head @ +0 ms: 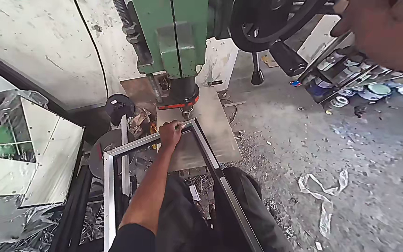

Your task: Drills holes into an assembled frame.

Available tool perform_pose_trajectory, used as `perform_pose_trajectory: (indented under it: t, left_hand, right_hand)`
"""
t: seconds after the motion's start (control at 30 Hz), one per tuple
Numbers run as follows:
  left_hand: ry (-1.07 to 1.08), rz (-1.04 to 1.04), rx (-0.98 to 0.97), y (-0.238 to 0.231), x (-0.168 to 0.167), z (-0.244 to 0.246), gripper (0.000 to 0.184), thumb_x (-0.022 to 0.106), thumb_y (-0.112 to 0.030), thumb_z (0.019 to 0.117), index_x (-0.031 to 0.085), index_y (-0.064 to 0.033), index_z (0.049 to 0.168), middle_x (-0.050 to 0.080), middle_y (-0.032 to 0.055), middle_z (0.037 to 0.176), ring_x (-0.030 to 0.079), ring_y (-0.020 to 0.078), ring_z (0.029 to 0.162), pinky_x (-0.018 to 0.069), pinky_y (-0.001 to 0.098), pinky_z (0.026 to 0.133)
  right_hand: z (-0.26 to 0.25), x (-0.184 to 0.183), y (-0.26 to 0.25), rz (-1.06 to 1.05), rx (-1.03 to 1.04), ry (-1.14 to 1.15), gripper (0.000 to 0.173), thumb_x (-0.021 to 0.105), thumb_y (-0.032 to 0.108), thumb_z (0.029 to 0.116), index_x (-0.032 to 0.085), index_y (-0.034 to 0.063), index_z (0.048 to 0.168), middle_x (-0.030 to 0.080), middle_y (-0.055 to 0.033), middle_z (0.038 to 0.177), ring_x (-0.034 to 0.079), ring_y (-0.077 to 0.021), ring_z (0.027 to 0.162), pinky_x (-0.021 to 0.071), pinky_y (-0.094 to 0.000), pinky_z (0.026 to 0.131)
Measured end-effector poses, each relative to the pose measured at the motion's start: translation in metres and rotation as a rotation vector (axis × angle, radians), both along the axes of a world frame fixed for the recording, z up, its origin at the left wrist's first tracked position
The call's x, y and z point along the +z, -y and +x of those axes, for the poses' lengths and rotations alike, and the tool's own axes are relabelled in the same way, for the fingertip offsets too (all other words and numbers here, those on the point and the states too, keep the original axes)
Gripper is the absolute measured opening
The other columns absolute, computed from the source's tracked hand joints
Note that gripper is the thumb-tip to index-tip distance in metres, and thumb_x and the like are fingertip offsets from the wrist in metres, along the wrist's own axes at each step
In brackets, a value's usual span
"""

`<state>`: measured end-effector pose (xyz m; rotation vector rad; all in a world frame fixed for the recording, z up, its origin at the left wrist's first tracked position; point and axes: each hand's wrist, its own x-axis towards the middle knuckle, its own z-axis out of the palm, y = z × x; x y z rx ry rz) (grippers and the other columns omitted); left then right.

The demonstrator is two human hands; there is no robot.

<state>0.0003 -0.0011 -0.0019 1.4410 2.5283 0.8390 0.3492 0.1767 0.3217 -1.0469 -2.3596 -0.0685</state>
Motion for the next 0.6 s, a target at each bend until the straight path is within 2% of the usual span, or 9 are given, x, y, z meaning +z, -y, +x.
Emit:
perform_pose_trajectory:
  t: [0.03,0.07,0.13,0.33,0.43,0.6]
  left_hand:
    - [0.007,-0.003,0.001,0.0,0.001,0.0,0.026,0.065,-0.041,0.1002,0.079,-0.0225,0.111,0.078,-0.0001,0.106,0.07,0.0248,0.104,0.0485,0.0542,0.1]
    - [0.01,-0.001,0.0,0.0,0.002,0.0,0.026,0.065,-0.041,0.1003,0.079,-0.0222,0.111,0.078,-0.0001,0.106,0.07,0.0247,0.105,0.0484,0.0542,0.1]
    - [0.008,0.012,-0.002,0.001,0.001,0.0,0.026,0.065,-0.04,0.1003,0.079,-0.0219,0.112,0.078,-0.0002,0.106,0.07,0.0246,0.105,0.0484,0.0543,0.1]
    - [0.0,0.016,-0.003,0.0,-0.002,0.001,0.026,0.066,-0.04,0.1001,0.079,-0.0215,0.111,0.078,0.0002,0.106,0.07,0.0255,0.105,0.0491,0.0541,0.099]
    - [0.0,0.022,-0.002,0.001,-0.002,0.001,0.025,0.066,-0.04,0.1,0.079,-0.022,0.111,0.078,-0.0001,0.106,0.07,0.0249,0.104,0.0492,0.0542,0.099]
    - [-0.005,0.023,0.004,0.001,-0.002,0.002,0.024,0.065,-0.04,0.1001,0.08,-0.0229,0.11,0.078,-0.0007,0.104,0.07,0.0238,0.102,0.0489,0.054,0.098]
  right_hand:
    - [-0.002,-0.001,0.014,-0.001,0.021,-0.013,0.055,0.033,0.05,0.1086,0.066,0.0071,0.118,0.068,-0.0191,0.102,0.067,-0.0326,0.089,0.0496,-0.0606,0.075]
    - [-0.003,-0.002,0.023,0.006,0.015,-0.013,0.055,0.033,0.048,0.1088,0.066,0.0048,0.119,0.068,-0.0226,0.102,0.067,-0.0381,0.089,0.0481,-0.0654,0.075]
    - [-0.003,-0.007,0.027,0.017,0.009,-0.011,0.056,0.032,0.049,0.1084,0.066,0.0063,0.123,0.068,-0.0244,0.103,0.067,-0.0427,0.089,0.0472,-0.0691,0.075]
    - [-0.003,-0.014,0.03,0.008,0.007,-0.042,0.052,0.034,0.047,0.1091,0.066,0.0089,0.125,0.068,-0.0216,0.103,0.066,-0.0378,0.089,0.0477,-0.065,0.076]
    - [-0.004,-0.015,0.032,-0.003,0.004,-0.058,0.05,0.034,0.045,0.1095,0.065,0.0101,0.129,0.069,-0.0207,0.106,0.068,-0.0358,0.093,0.0492,-0.0632,0.08]
    - [-0.004,-0.018,0.029,-0.012,0.028,-0.088,0.051,0.034,0.045,0.1097,0.064,0.0075,0.128,0.068,-0.0208,0.105,0.067,-0.0335,0.09,0.0502,-0.0601,0.079]
